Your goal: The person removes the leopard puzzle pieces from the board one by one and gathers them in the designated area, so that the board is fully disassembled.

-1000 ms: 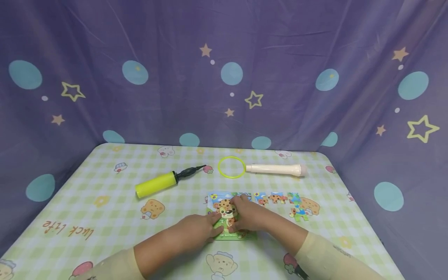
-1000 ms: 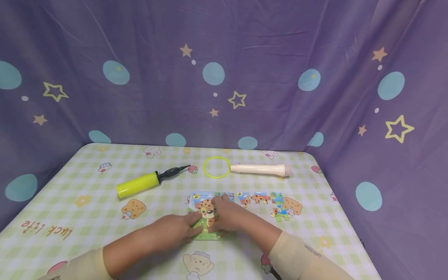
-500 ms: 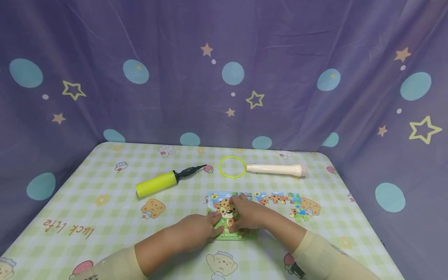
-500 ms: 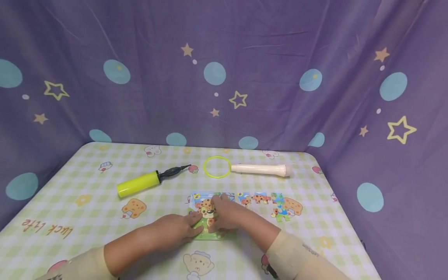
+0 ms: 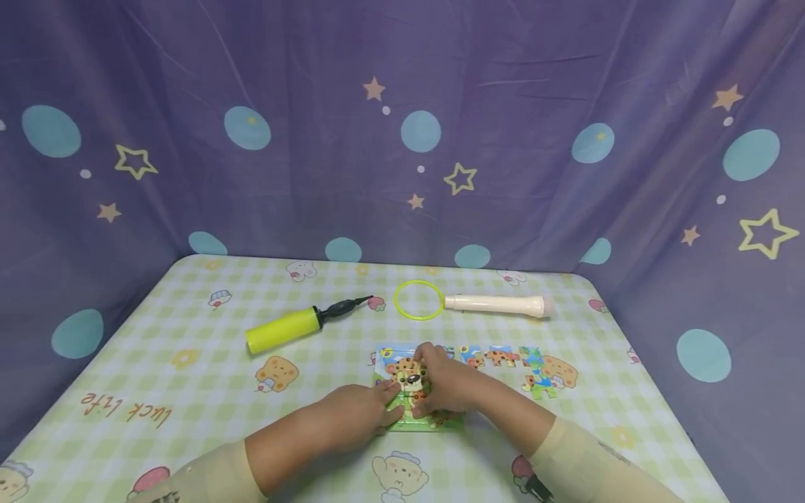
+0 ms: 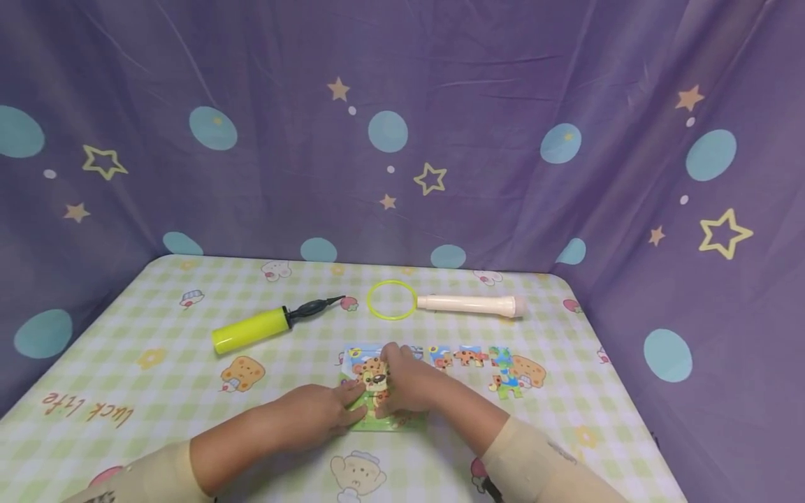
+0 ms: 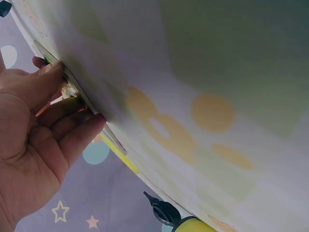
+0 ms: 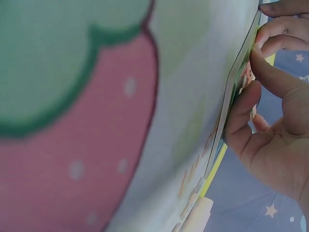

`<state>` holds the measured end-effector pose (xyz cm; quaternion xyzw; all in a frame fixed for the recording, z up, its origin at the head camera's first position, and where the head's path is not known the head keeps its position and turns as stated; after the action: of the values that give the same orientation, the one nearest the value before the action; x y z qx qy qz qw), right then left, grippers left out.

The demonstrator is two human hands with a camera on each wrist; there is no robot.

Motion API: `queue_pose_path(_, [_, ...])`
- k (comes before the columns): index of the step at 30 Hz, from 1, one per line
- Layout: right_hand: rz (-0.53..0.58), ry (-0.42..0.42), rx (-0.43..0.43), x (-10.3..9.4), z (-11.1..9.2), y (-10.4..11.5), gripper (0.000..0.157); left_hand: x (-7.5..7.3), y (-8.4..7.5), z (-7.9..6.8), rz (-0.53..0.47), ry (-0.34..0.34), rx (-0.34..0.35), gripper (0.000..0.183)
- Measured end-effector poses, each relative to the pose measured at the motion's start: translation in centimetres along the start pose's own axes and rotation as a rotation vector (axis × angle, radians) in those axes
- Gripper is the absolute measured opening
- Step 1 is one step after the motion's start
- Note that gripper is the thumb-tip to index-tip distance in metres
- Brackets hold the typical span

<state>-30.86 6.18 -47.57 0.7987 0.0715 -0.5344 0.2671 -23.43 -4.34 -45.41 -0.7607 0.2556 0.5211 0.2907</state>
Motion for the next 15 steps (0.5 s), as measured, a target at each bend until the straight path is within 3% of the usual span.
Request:
queue_pose_path(3, [0.017,-0.028,-0.043,-0.3,-0.3,-0.1,0.068,0.2,0.0,0.2,-0.001,0.013,-0.001,0.045])
queue_pose_path(10, [0.006,-0.102,-0.142,-1.6,-0.7,0.5,0.033,0.1,0.0,0.2,-0.003,0.024,-0.015,0.045])
queue_pose_path(15, [0.103,-0.132,-0.209,-3.2,-1.4,0.7,0.024,0.0,0.0,0.1,-0.005,0.017,-0.015,0.045])
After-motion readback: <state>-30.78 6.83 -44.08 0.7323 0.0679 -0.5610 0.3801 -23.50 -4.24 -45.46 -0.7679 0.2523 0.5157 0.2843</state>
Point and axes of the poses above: each hand's wrist, its own z-axis towards the middle knuckle, its own x-axis out of the palm, y = z × x, the point moved 9 cm from there along z, towards the middle knuckle, and after that the axes turned 13 degrees about -z, right-handed, at the moved point
